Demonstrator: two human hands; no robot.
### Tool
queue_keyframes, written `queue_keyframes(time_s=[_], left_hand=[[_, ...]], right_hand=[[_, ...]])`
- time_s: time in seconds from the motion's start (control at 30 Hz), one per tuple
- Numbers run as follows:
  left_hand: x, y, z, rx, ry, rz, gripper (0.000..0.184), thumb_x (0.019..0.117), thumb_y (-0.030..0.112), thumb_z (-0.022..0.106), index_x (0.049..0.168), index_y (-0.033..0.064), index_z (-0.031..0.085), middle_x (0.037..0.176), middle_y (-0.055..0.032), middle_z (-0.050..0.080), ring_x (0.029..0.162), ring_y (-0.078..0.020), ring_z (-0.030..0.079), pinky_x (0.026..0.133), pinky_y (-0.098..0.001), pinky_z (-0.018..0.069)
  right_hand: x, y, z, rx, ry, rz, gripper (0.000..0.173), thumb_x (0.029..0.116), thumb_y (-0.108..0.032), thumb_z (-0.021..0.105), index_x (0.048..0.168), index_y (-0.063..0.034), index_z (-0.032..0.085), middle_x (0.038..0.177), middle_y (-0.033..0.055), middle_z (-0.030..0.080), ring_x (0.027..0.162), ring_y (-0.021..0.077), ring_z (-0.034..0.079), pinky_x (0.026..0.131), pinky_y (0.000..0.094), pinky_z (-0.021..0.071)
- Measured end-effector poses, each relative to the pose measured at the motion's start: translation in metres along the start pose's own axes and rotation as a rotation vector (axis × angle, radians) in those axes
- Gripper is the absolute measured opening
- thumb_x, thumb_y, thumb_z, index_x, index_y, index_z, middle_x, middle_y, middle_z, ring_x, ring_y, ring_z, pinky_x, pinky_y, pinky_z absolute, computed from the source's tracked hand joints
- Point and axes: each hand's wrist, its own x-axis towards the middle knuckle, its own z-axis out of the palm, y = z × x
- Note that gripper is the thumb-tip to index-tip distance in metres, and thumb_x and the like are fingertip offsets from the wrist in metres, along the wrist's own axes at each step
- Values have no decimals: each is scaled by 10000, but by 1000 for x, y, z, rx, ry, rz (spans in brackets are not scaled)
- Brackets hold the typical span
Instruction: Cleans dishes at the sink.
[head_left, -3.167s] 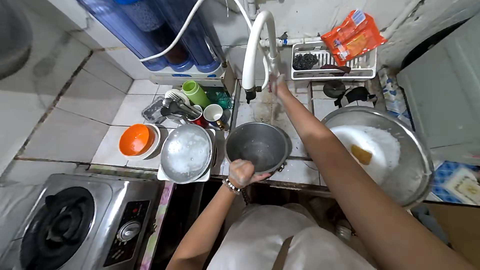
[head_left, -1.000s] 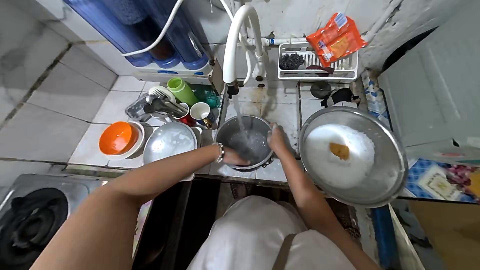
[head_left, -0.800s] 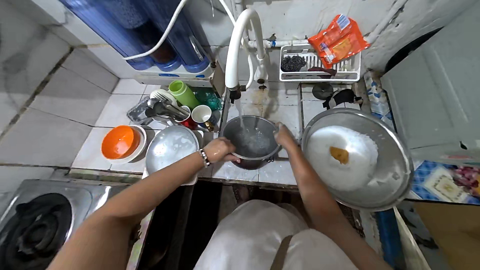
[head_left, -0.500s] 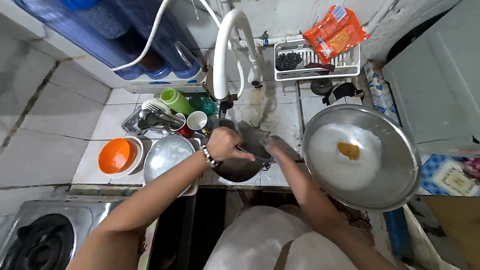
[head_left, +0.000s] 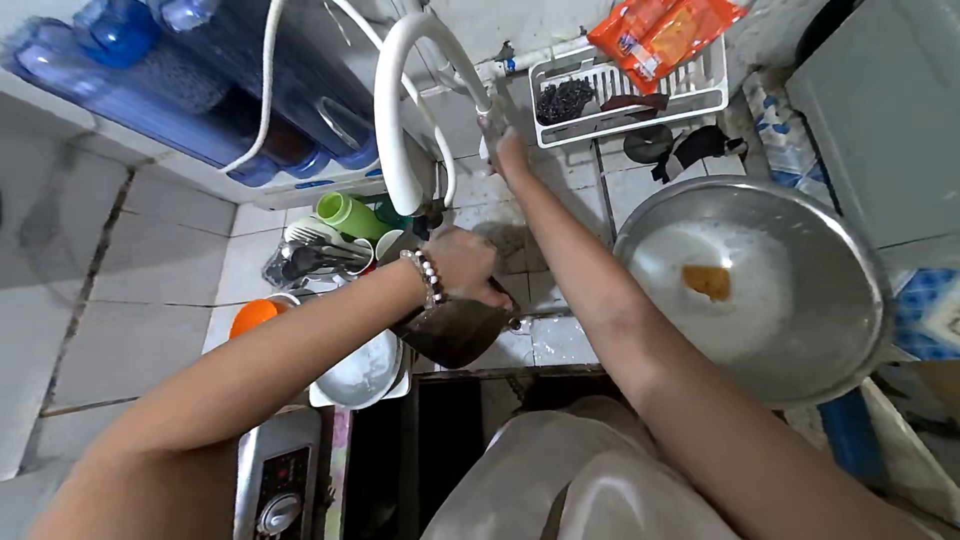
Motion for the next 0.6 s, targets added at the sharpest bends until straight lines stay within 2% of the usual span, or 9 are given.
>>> queue_keyframes(time_s=[0.1,0.17,0.23,0.33,0.43,0.5,0.53,0.57,0.6], left_hand=[[8,6,-10,61,-30,7,688,877,672,669,902,-14,716,880,-203,698,914,-404,685,784,-606,506],[14,9,-14,90,-51,38,684,864,672,685,877,-11,711,882,-200,694,915,-401,681,772,-602,504],[17,12,-15,98,-56,67,678,856,674,694,870,-4,709,889,-196,693,916,-398,681,774,-606,510],[20,16,-12,65,-41,84,661,855,652,712,881,-9,717,896,-205,701,934,-412,681,809,-620,507],[13,22,-9,27,60,60,671,855,688,684,911,21,722,886,-185,712,924,-395,695,801,-606,518],[0,23,-9,-33,260,98,673,839,699,691,870,27,721,829,-179,710,859,-391,705,752,-608,525],[-5,23,-8,-63,412,154,679,821,705,697,812,27,713,766,-172,699,790,-384,707,691,-602,527],[-8,23,-8,-88,592,232,690,795,710,698,730,23,682,676,-158,662,689,-369,693,602,-580,517],[-8,25,-11,-108,757,309,697,774,714,688,670,25,651,609,-138,620,602,-341,665,528,-546,496]], right_hand=[[-4,21,2,581,-80,95,623,1125,-486,209,1353,18,494,921,123,607,657,165,605,615,305,558],[-8,26,2,858,-107,224,633,1103,-555,227,1325,-23,488,871,91,598,623,143,593,580,272,542],[-16,34,-7,856,-170,308,592,1106,-528,276,1273,-10,509,870,91,640,660,132,641,621,258,571],[-39,48,-57,428,-287,144,515,1130,-389,337,1421,17,465,1022,97,688,762,100,645,717,257,543],[-87,61,-147,66,-78,52,421,1107,-291,449,1396,7,521,1033,124,697,766,119,640,728,306,550],[-118,96,-212,-246,79,34,341,1068,-186,515,1305,56,556,1012,192,686,781,211,655,724,381,553],[-132,118,-240,-471,120,54,338,1021,-153,593,1274,70,577,1069,251,681,880,315,685,790,482,568],[-152,131,-260,-692,96,158,419,975,-165,692,1317,51,583,1234,328,626,1118,463,636,933,633,512],[-172,141,-269,-859,29,280,583,923,-180,761,1430,-3,534,1440,379,470,1346,569,445,1038,757,383]])
